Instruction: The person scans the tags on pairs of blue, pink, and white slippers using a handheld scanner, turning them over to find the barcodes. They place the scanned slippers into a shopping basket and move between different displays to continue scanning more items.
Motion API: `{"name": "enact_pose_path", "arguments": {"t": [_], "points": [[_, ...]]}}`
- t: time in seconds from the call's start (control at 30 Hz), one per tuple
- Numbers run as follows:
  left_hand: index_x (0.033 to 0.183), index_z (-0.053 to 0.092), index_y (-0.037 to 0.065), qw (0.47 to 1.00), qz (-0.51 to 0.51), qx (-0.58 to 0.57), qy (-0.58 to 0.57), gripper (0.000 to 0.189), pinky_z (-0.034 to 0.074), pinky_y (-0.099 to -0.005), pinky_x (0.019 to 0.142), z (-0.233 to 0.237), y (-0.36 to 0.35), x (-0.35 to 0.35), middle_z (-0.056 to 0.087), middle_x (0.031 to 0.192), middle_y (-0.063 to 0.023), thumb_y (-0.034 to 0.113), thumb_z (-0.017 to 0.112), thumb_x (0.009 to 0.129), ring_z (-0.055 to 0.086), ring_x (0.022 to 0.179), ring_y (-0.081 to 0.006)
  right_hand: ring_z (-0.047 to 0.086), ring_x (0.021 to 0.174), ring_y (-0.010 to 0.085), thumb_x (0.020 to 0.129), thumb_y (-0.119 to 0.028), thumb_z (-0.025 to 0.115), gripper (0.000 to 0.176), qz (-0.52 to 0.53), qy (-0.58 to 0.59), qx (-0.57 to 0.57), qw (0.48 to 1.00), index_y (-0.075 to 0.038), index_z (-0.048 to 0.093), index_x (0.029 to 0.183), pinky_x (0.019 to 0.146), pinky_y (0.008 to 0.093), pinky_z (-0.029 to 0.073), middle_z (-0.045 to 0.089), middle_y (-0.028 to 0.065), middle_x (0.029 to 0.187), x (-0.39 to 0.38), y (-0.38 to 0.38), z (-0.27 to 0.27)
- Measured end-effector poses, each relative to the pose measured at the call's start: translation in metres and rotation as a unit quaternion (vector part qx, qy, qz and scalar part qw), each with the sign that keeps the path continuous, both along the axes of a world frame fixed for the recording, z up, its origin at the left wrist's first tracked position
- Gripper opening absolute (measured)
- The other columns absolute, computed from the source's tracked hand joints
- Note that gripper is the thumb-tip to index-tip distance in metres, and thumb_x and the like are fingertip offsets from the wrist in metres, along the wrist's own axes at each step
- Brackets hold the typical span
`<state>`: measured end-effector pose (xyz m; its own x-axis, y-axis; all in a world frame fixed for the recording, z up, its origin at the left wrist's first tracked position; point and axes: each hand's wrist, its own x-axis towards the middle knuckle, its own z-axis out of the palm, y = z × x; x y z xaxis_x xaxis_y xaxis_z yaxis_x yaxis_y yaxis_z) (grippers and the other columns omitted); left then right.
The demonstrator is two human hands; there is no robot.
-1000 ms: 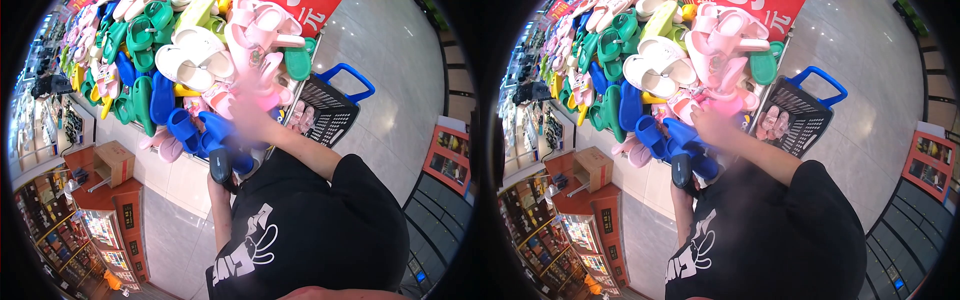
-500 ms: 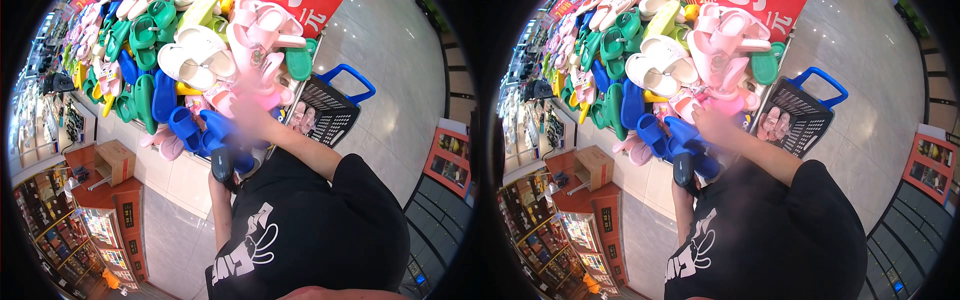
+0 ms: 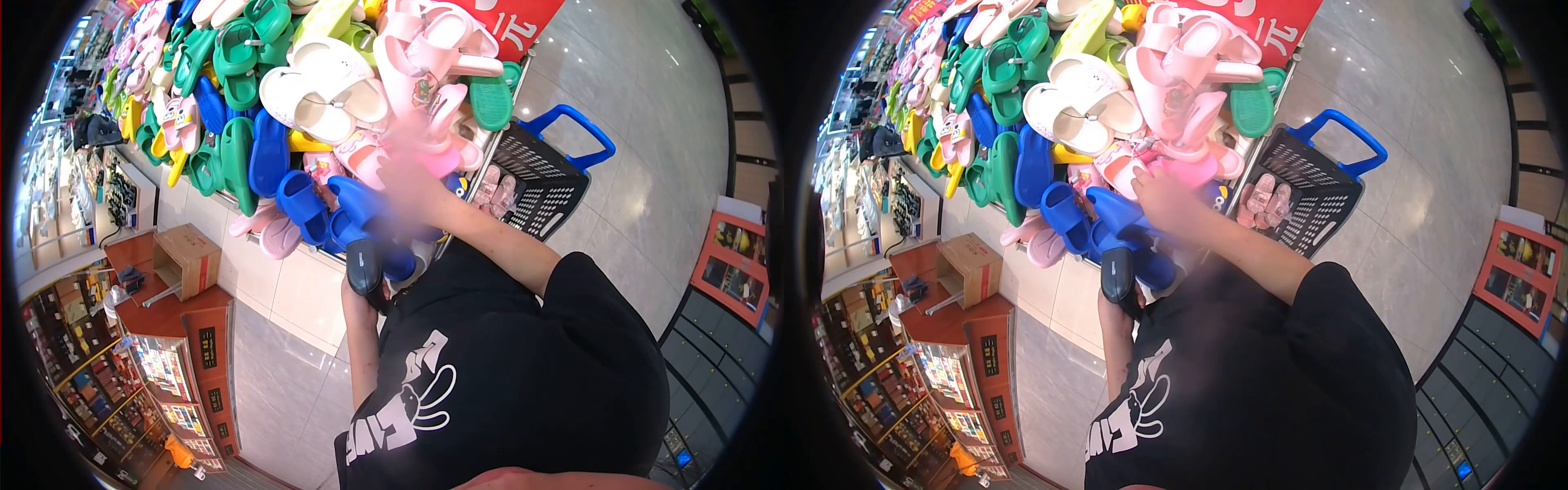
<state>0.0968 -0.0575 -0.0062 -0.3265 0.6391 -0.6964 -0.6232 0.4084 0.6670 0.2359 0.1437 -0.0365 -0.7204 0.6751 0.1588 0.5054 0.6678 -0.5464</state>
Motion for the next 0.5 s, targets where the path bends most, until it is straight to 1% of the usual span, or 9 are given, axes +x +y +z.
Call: {"name": "enact_pose_path", "arguments": {"t": [0.27, 0.37, 0.43, 0.5], "points": [[0.100, 0.058, 0.001, 1.000, 0.007, -0.003, -0.002, 0.027, 0.046, -0.0300, 0.039, -0.0018, 0.0010, 0.0007, 0.059, 0.065, -0.0119, 0.024, 0.044, 0.098, 0.056, 0.046, -0.0211, 0.054, 0.107, 0.0358, 0.084, -0.006, 0.053, 0.040, 0.002, -0.001, 0.028, 1.000, 0.006, 0.055, 0.122, 0.090, 0.0436, 0.048, 0.053, 0.0216, 0.133, -0.0002, 0.0008, -0.0075], [0.101, 0.058, 0.002, 1.000, 0.008, -0.006, -0.001, 0.027, 0.046, -0.0299, 0.039, -0.0023, 0.0011, 0.0014, 0.059, 0.065, -0.0115, 0.024, 0.043, 0.099, 0.056, 0.046, -0.0210, 0.054, 0.108, 0.0358, 0.084, -0.005, 0.053, 0.041, -0.004, 0.004, 0.004, 1.000, 0.006, 0.055, 0.123, 0.091, 0.0434, 0.047, 0.053, 0.0215, 0.134, -0.0003, 0.0007, -0.0033], [0.102, 0.058, 0.002, 1.000, 0.010, -0.011, -0.001, 0.028, 0.046, -0.0298, 0.039, -0.0022, 0.0012, 0.0020, 0.059, 0.065, -0.0113, 0.025, 0.043, 0.099, 0.056, 0.046, -0.0210, 0.054, 0.109, 0.0360, 0.083, -0.005, 0.053, 0.043, 0.005, -0.016, -0.024, 1.000, 0.006, 0.055, 0.124, 0.093, 0.0432, 0.046, 0.052, 0.0215, 0.135, -0.0003, 0.0020, -0.0025], [0.103, 0.057, 0.002, 1.000, 0.010, -0.011, -0.005, 0.028, 0.046, -0.0298, 0.039, -0.0033, 0.0003, 0.0019, 0.058, 0.065, -0.0113, 0.026, 0.042, 0.100, 0.057, 0.046, -0.0211, 0.053, 0.110, 0.0358, 0.083, -0.006, 0.054, 0.043, 0.010, -0.023, -0.020, 0.999, 0.006, 0.054, 0.125, 0.094, 0.0431, 0.046, 0.052, 0.0213, 0.135, 0.0008, 0.0024, -0.0037]]}}
